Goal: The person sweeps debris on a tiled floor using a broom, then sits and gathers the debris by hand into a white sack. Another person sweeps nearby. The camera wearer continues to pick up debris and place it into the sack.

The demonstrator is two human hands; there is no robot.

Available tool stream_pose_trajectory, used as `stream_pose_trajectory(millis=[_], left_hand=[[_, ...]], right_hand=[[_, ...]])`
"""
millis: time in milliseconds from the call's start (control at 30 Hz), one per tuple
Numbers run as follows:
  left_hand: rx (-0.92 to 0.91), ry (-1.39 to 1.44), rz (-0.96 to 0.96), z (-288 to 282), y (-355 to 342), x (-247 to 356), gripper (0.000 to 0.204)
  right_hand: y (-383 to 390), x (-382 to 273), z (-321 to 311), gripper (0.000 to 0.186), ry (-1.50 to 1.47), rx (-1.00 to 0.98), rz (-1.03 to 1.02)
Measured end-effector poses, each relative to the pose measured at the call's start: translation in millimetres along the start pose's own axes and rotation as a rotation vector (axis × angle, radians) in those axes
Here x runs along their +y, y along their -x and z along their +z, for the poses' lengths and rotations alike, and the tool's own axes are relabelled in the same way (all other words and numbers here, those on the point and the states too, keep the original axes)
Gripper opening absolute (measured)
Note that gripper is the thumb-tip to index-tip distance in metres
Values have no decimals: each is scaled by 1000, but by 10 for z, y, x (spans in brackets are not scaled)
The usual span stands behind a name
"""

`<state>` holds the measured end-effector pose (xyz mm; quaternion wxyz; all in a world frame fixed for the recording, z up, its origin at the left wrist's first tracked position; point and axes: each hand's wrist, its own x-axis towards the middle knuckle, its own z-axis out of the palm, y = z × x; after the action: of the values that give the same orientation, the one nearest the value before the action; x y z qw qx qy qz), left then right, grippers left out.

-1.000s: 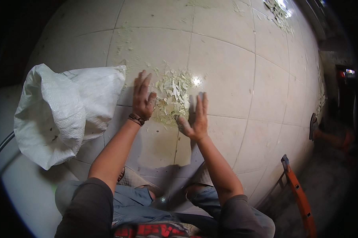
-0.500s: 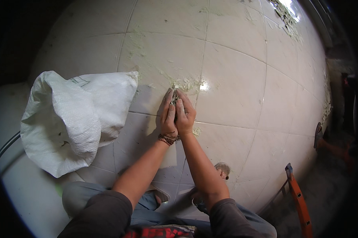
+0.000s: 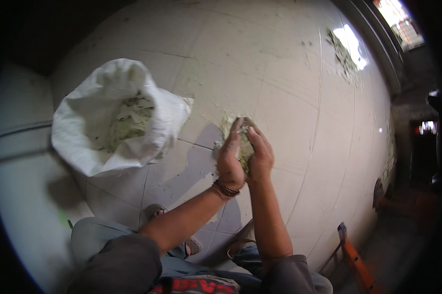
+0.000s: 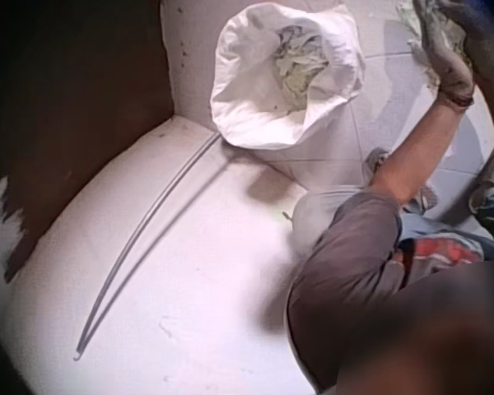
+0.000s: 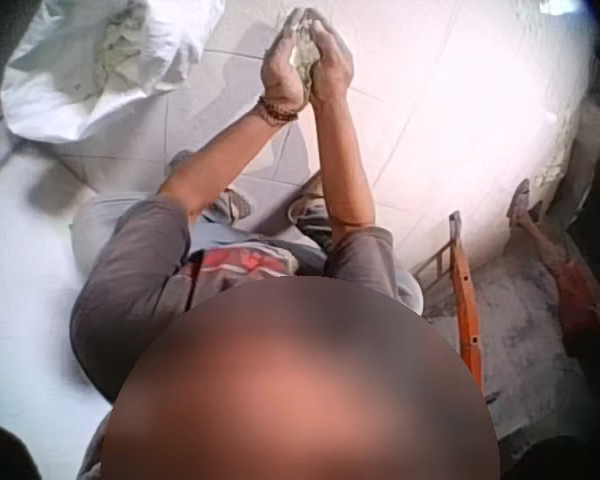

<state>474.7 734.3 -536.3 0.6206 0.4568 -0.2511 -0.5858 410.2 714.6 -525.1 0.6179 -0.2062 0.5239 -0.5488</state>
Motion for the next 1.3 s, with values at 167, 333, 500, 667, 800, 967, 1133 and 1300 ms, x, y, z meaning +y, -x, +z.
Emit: stream_pose_trajectory(millis=[167,333,500,667,800,967,1133,1300], left_hand=[[150,250,110,352,140,1115,51],[315,502,220,229,148,2181,55],[736,561,116,-421,-117,2669,38],[804,647,-53,-1094,-474,2422,51],[770,431,-202,-1661,-649,2364,58],[484,294,-59,-1694,-683,2339,59],[462,-82,113,-1216,-594,2247,74],[596,-97,198,-692,-323,2034,73]], right_hand=[[423,-896,800,39,22,-198,-14],[770,-1359,1813,34,235,-317,-52],[586,-910,2635,28,322,-521,213],[-25,-84,2712,23,267,-567,597],[-195,-136,2545,20,467,-523,356],[87,-788,2067,33,638,-654,150],[-135,-598,827,43,277,-399,-346],[393,962,-527,85,1144,335,-549]])
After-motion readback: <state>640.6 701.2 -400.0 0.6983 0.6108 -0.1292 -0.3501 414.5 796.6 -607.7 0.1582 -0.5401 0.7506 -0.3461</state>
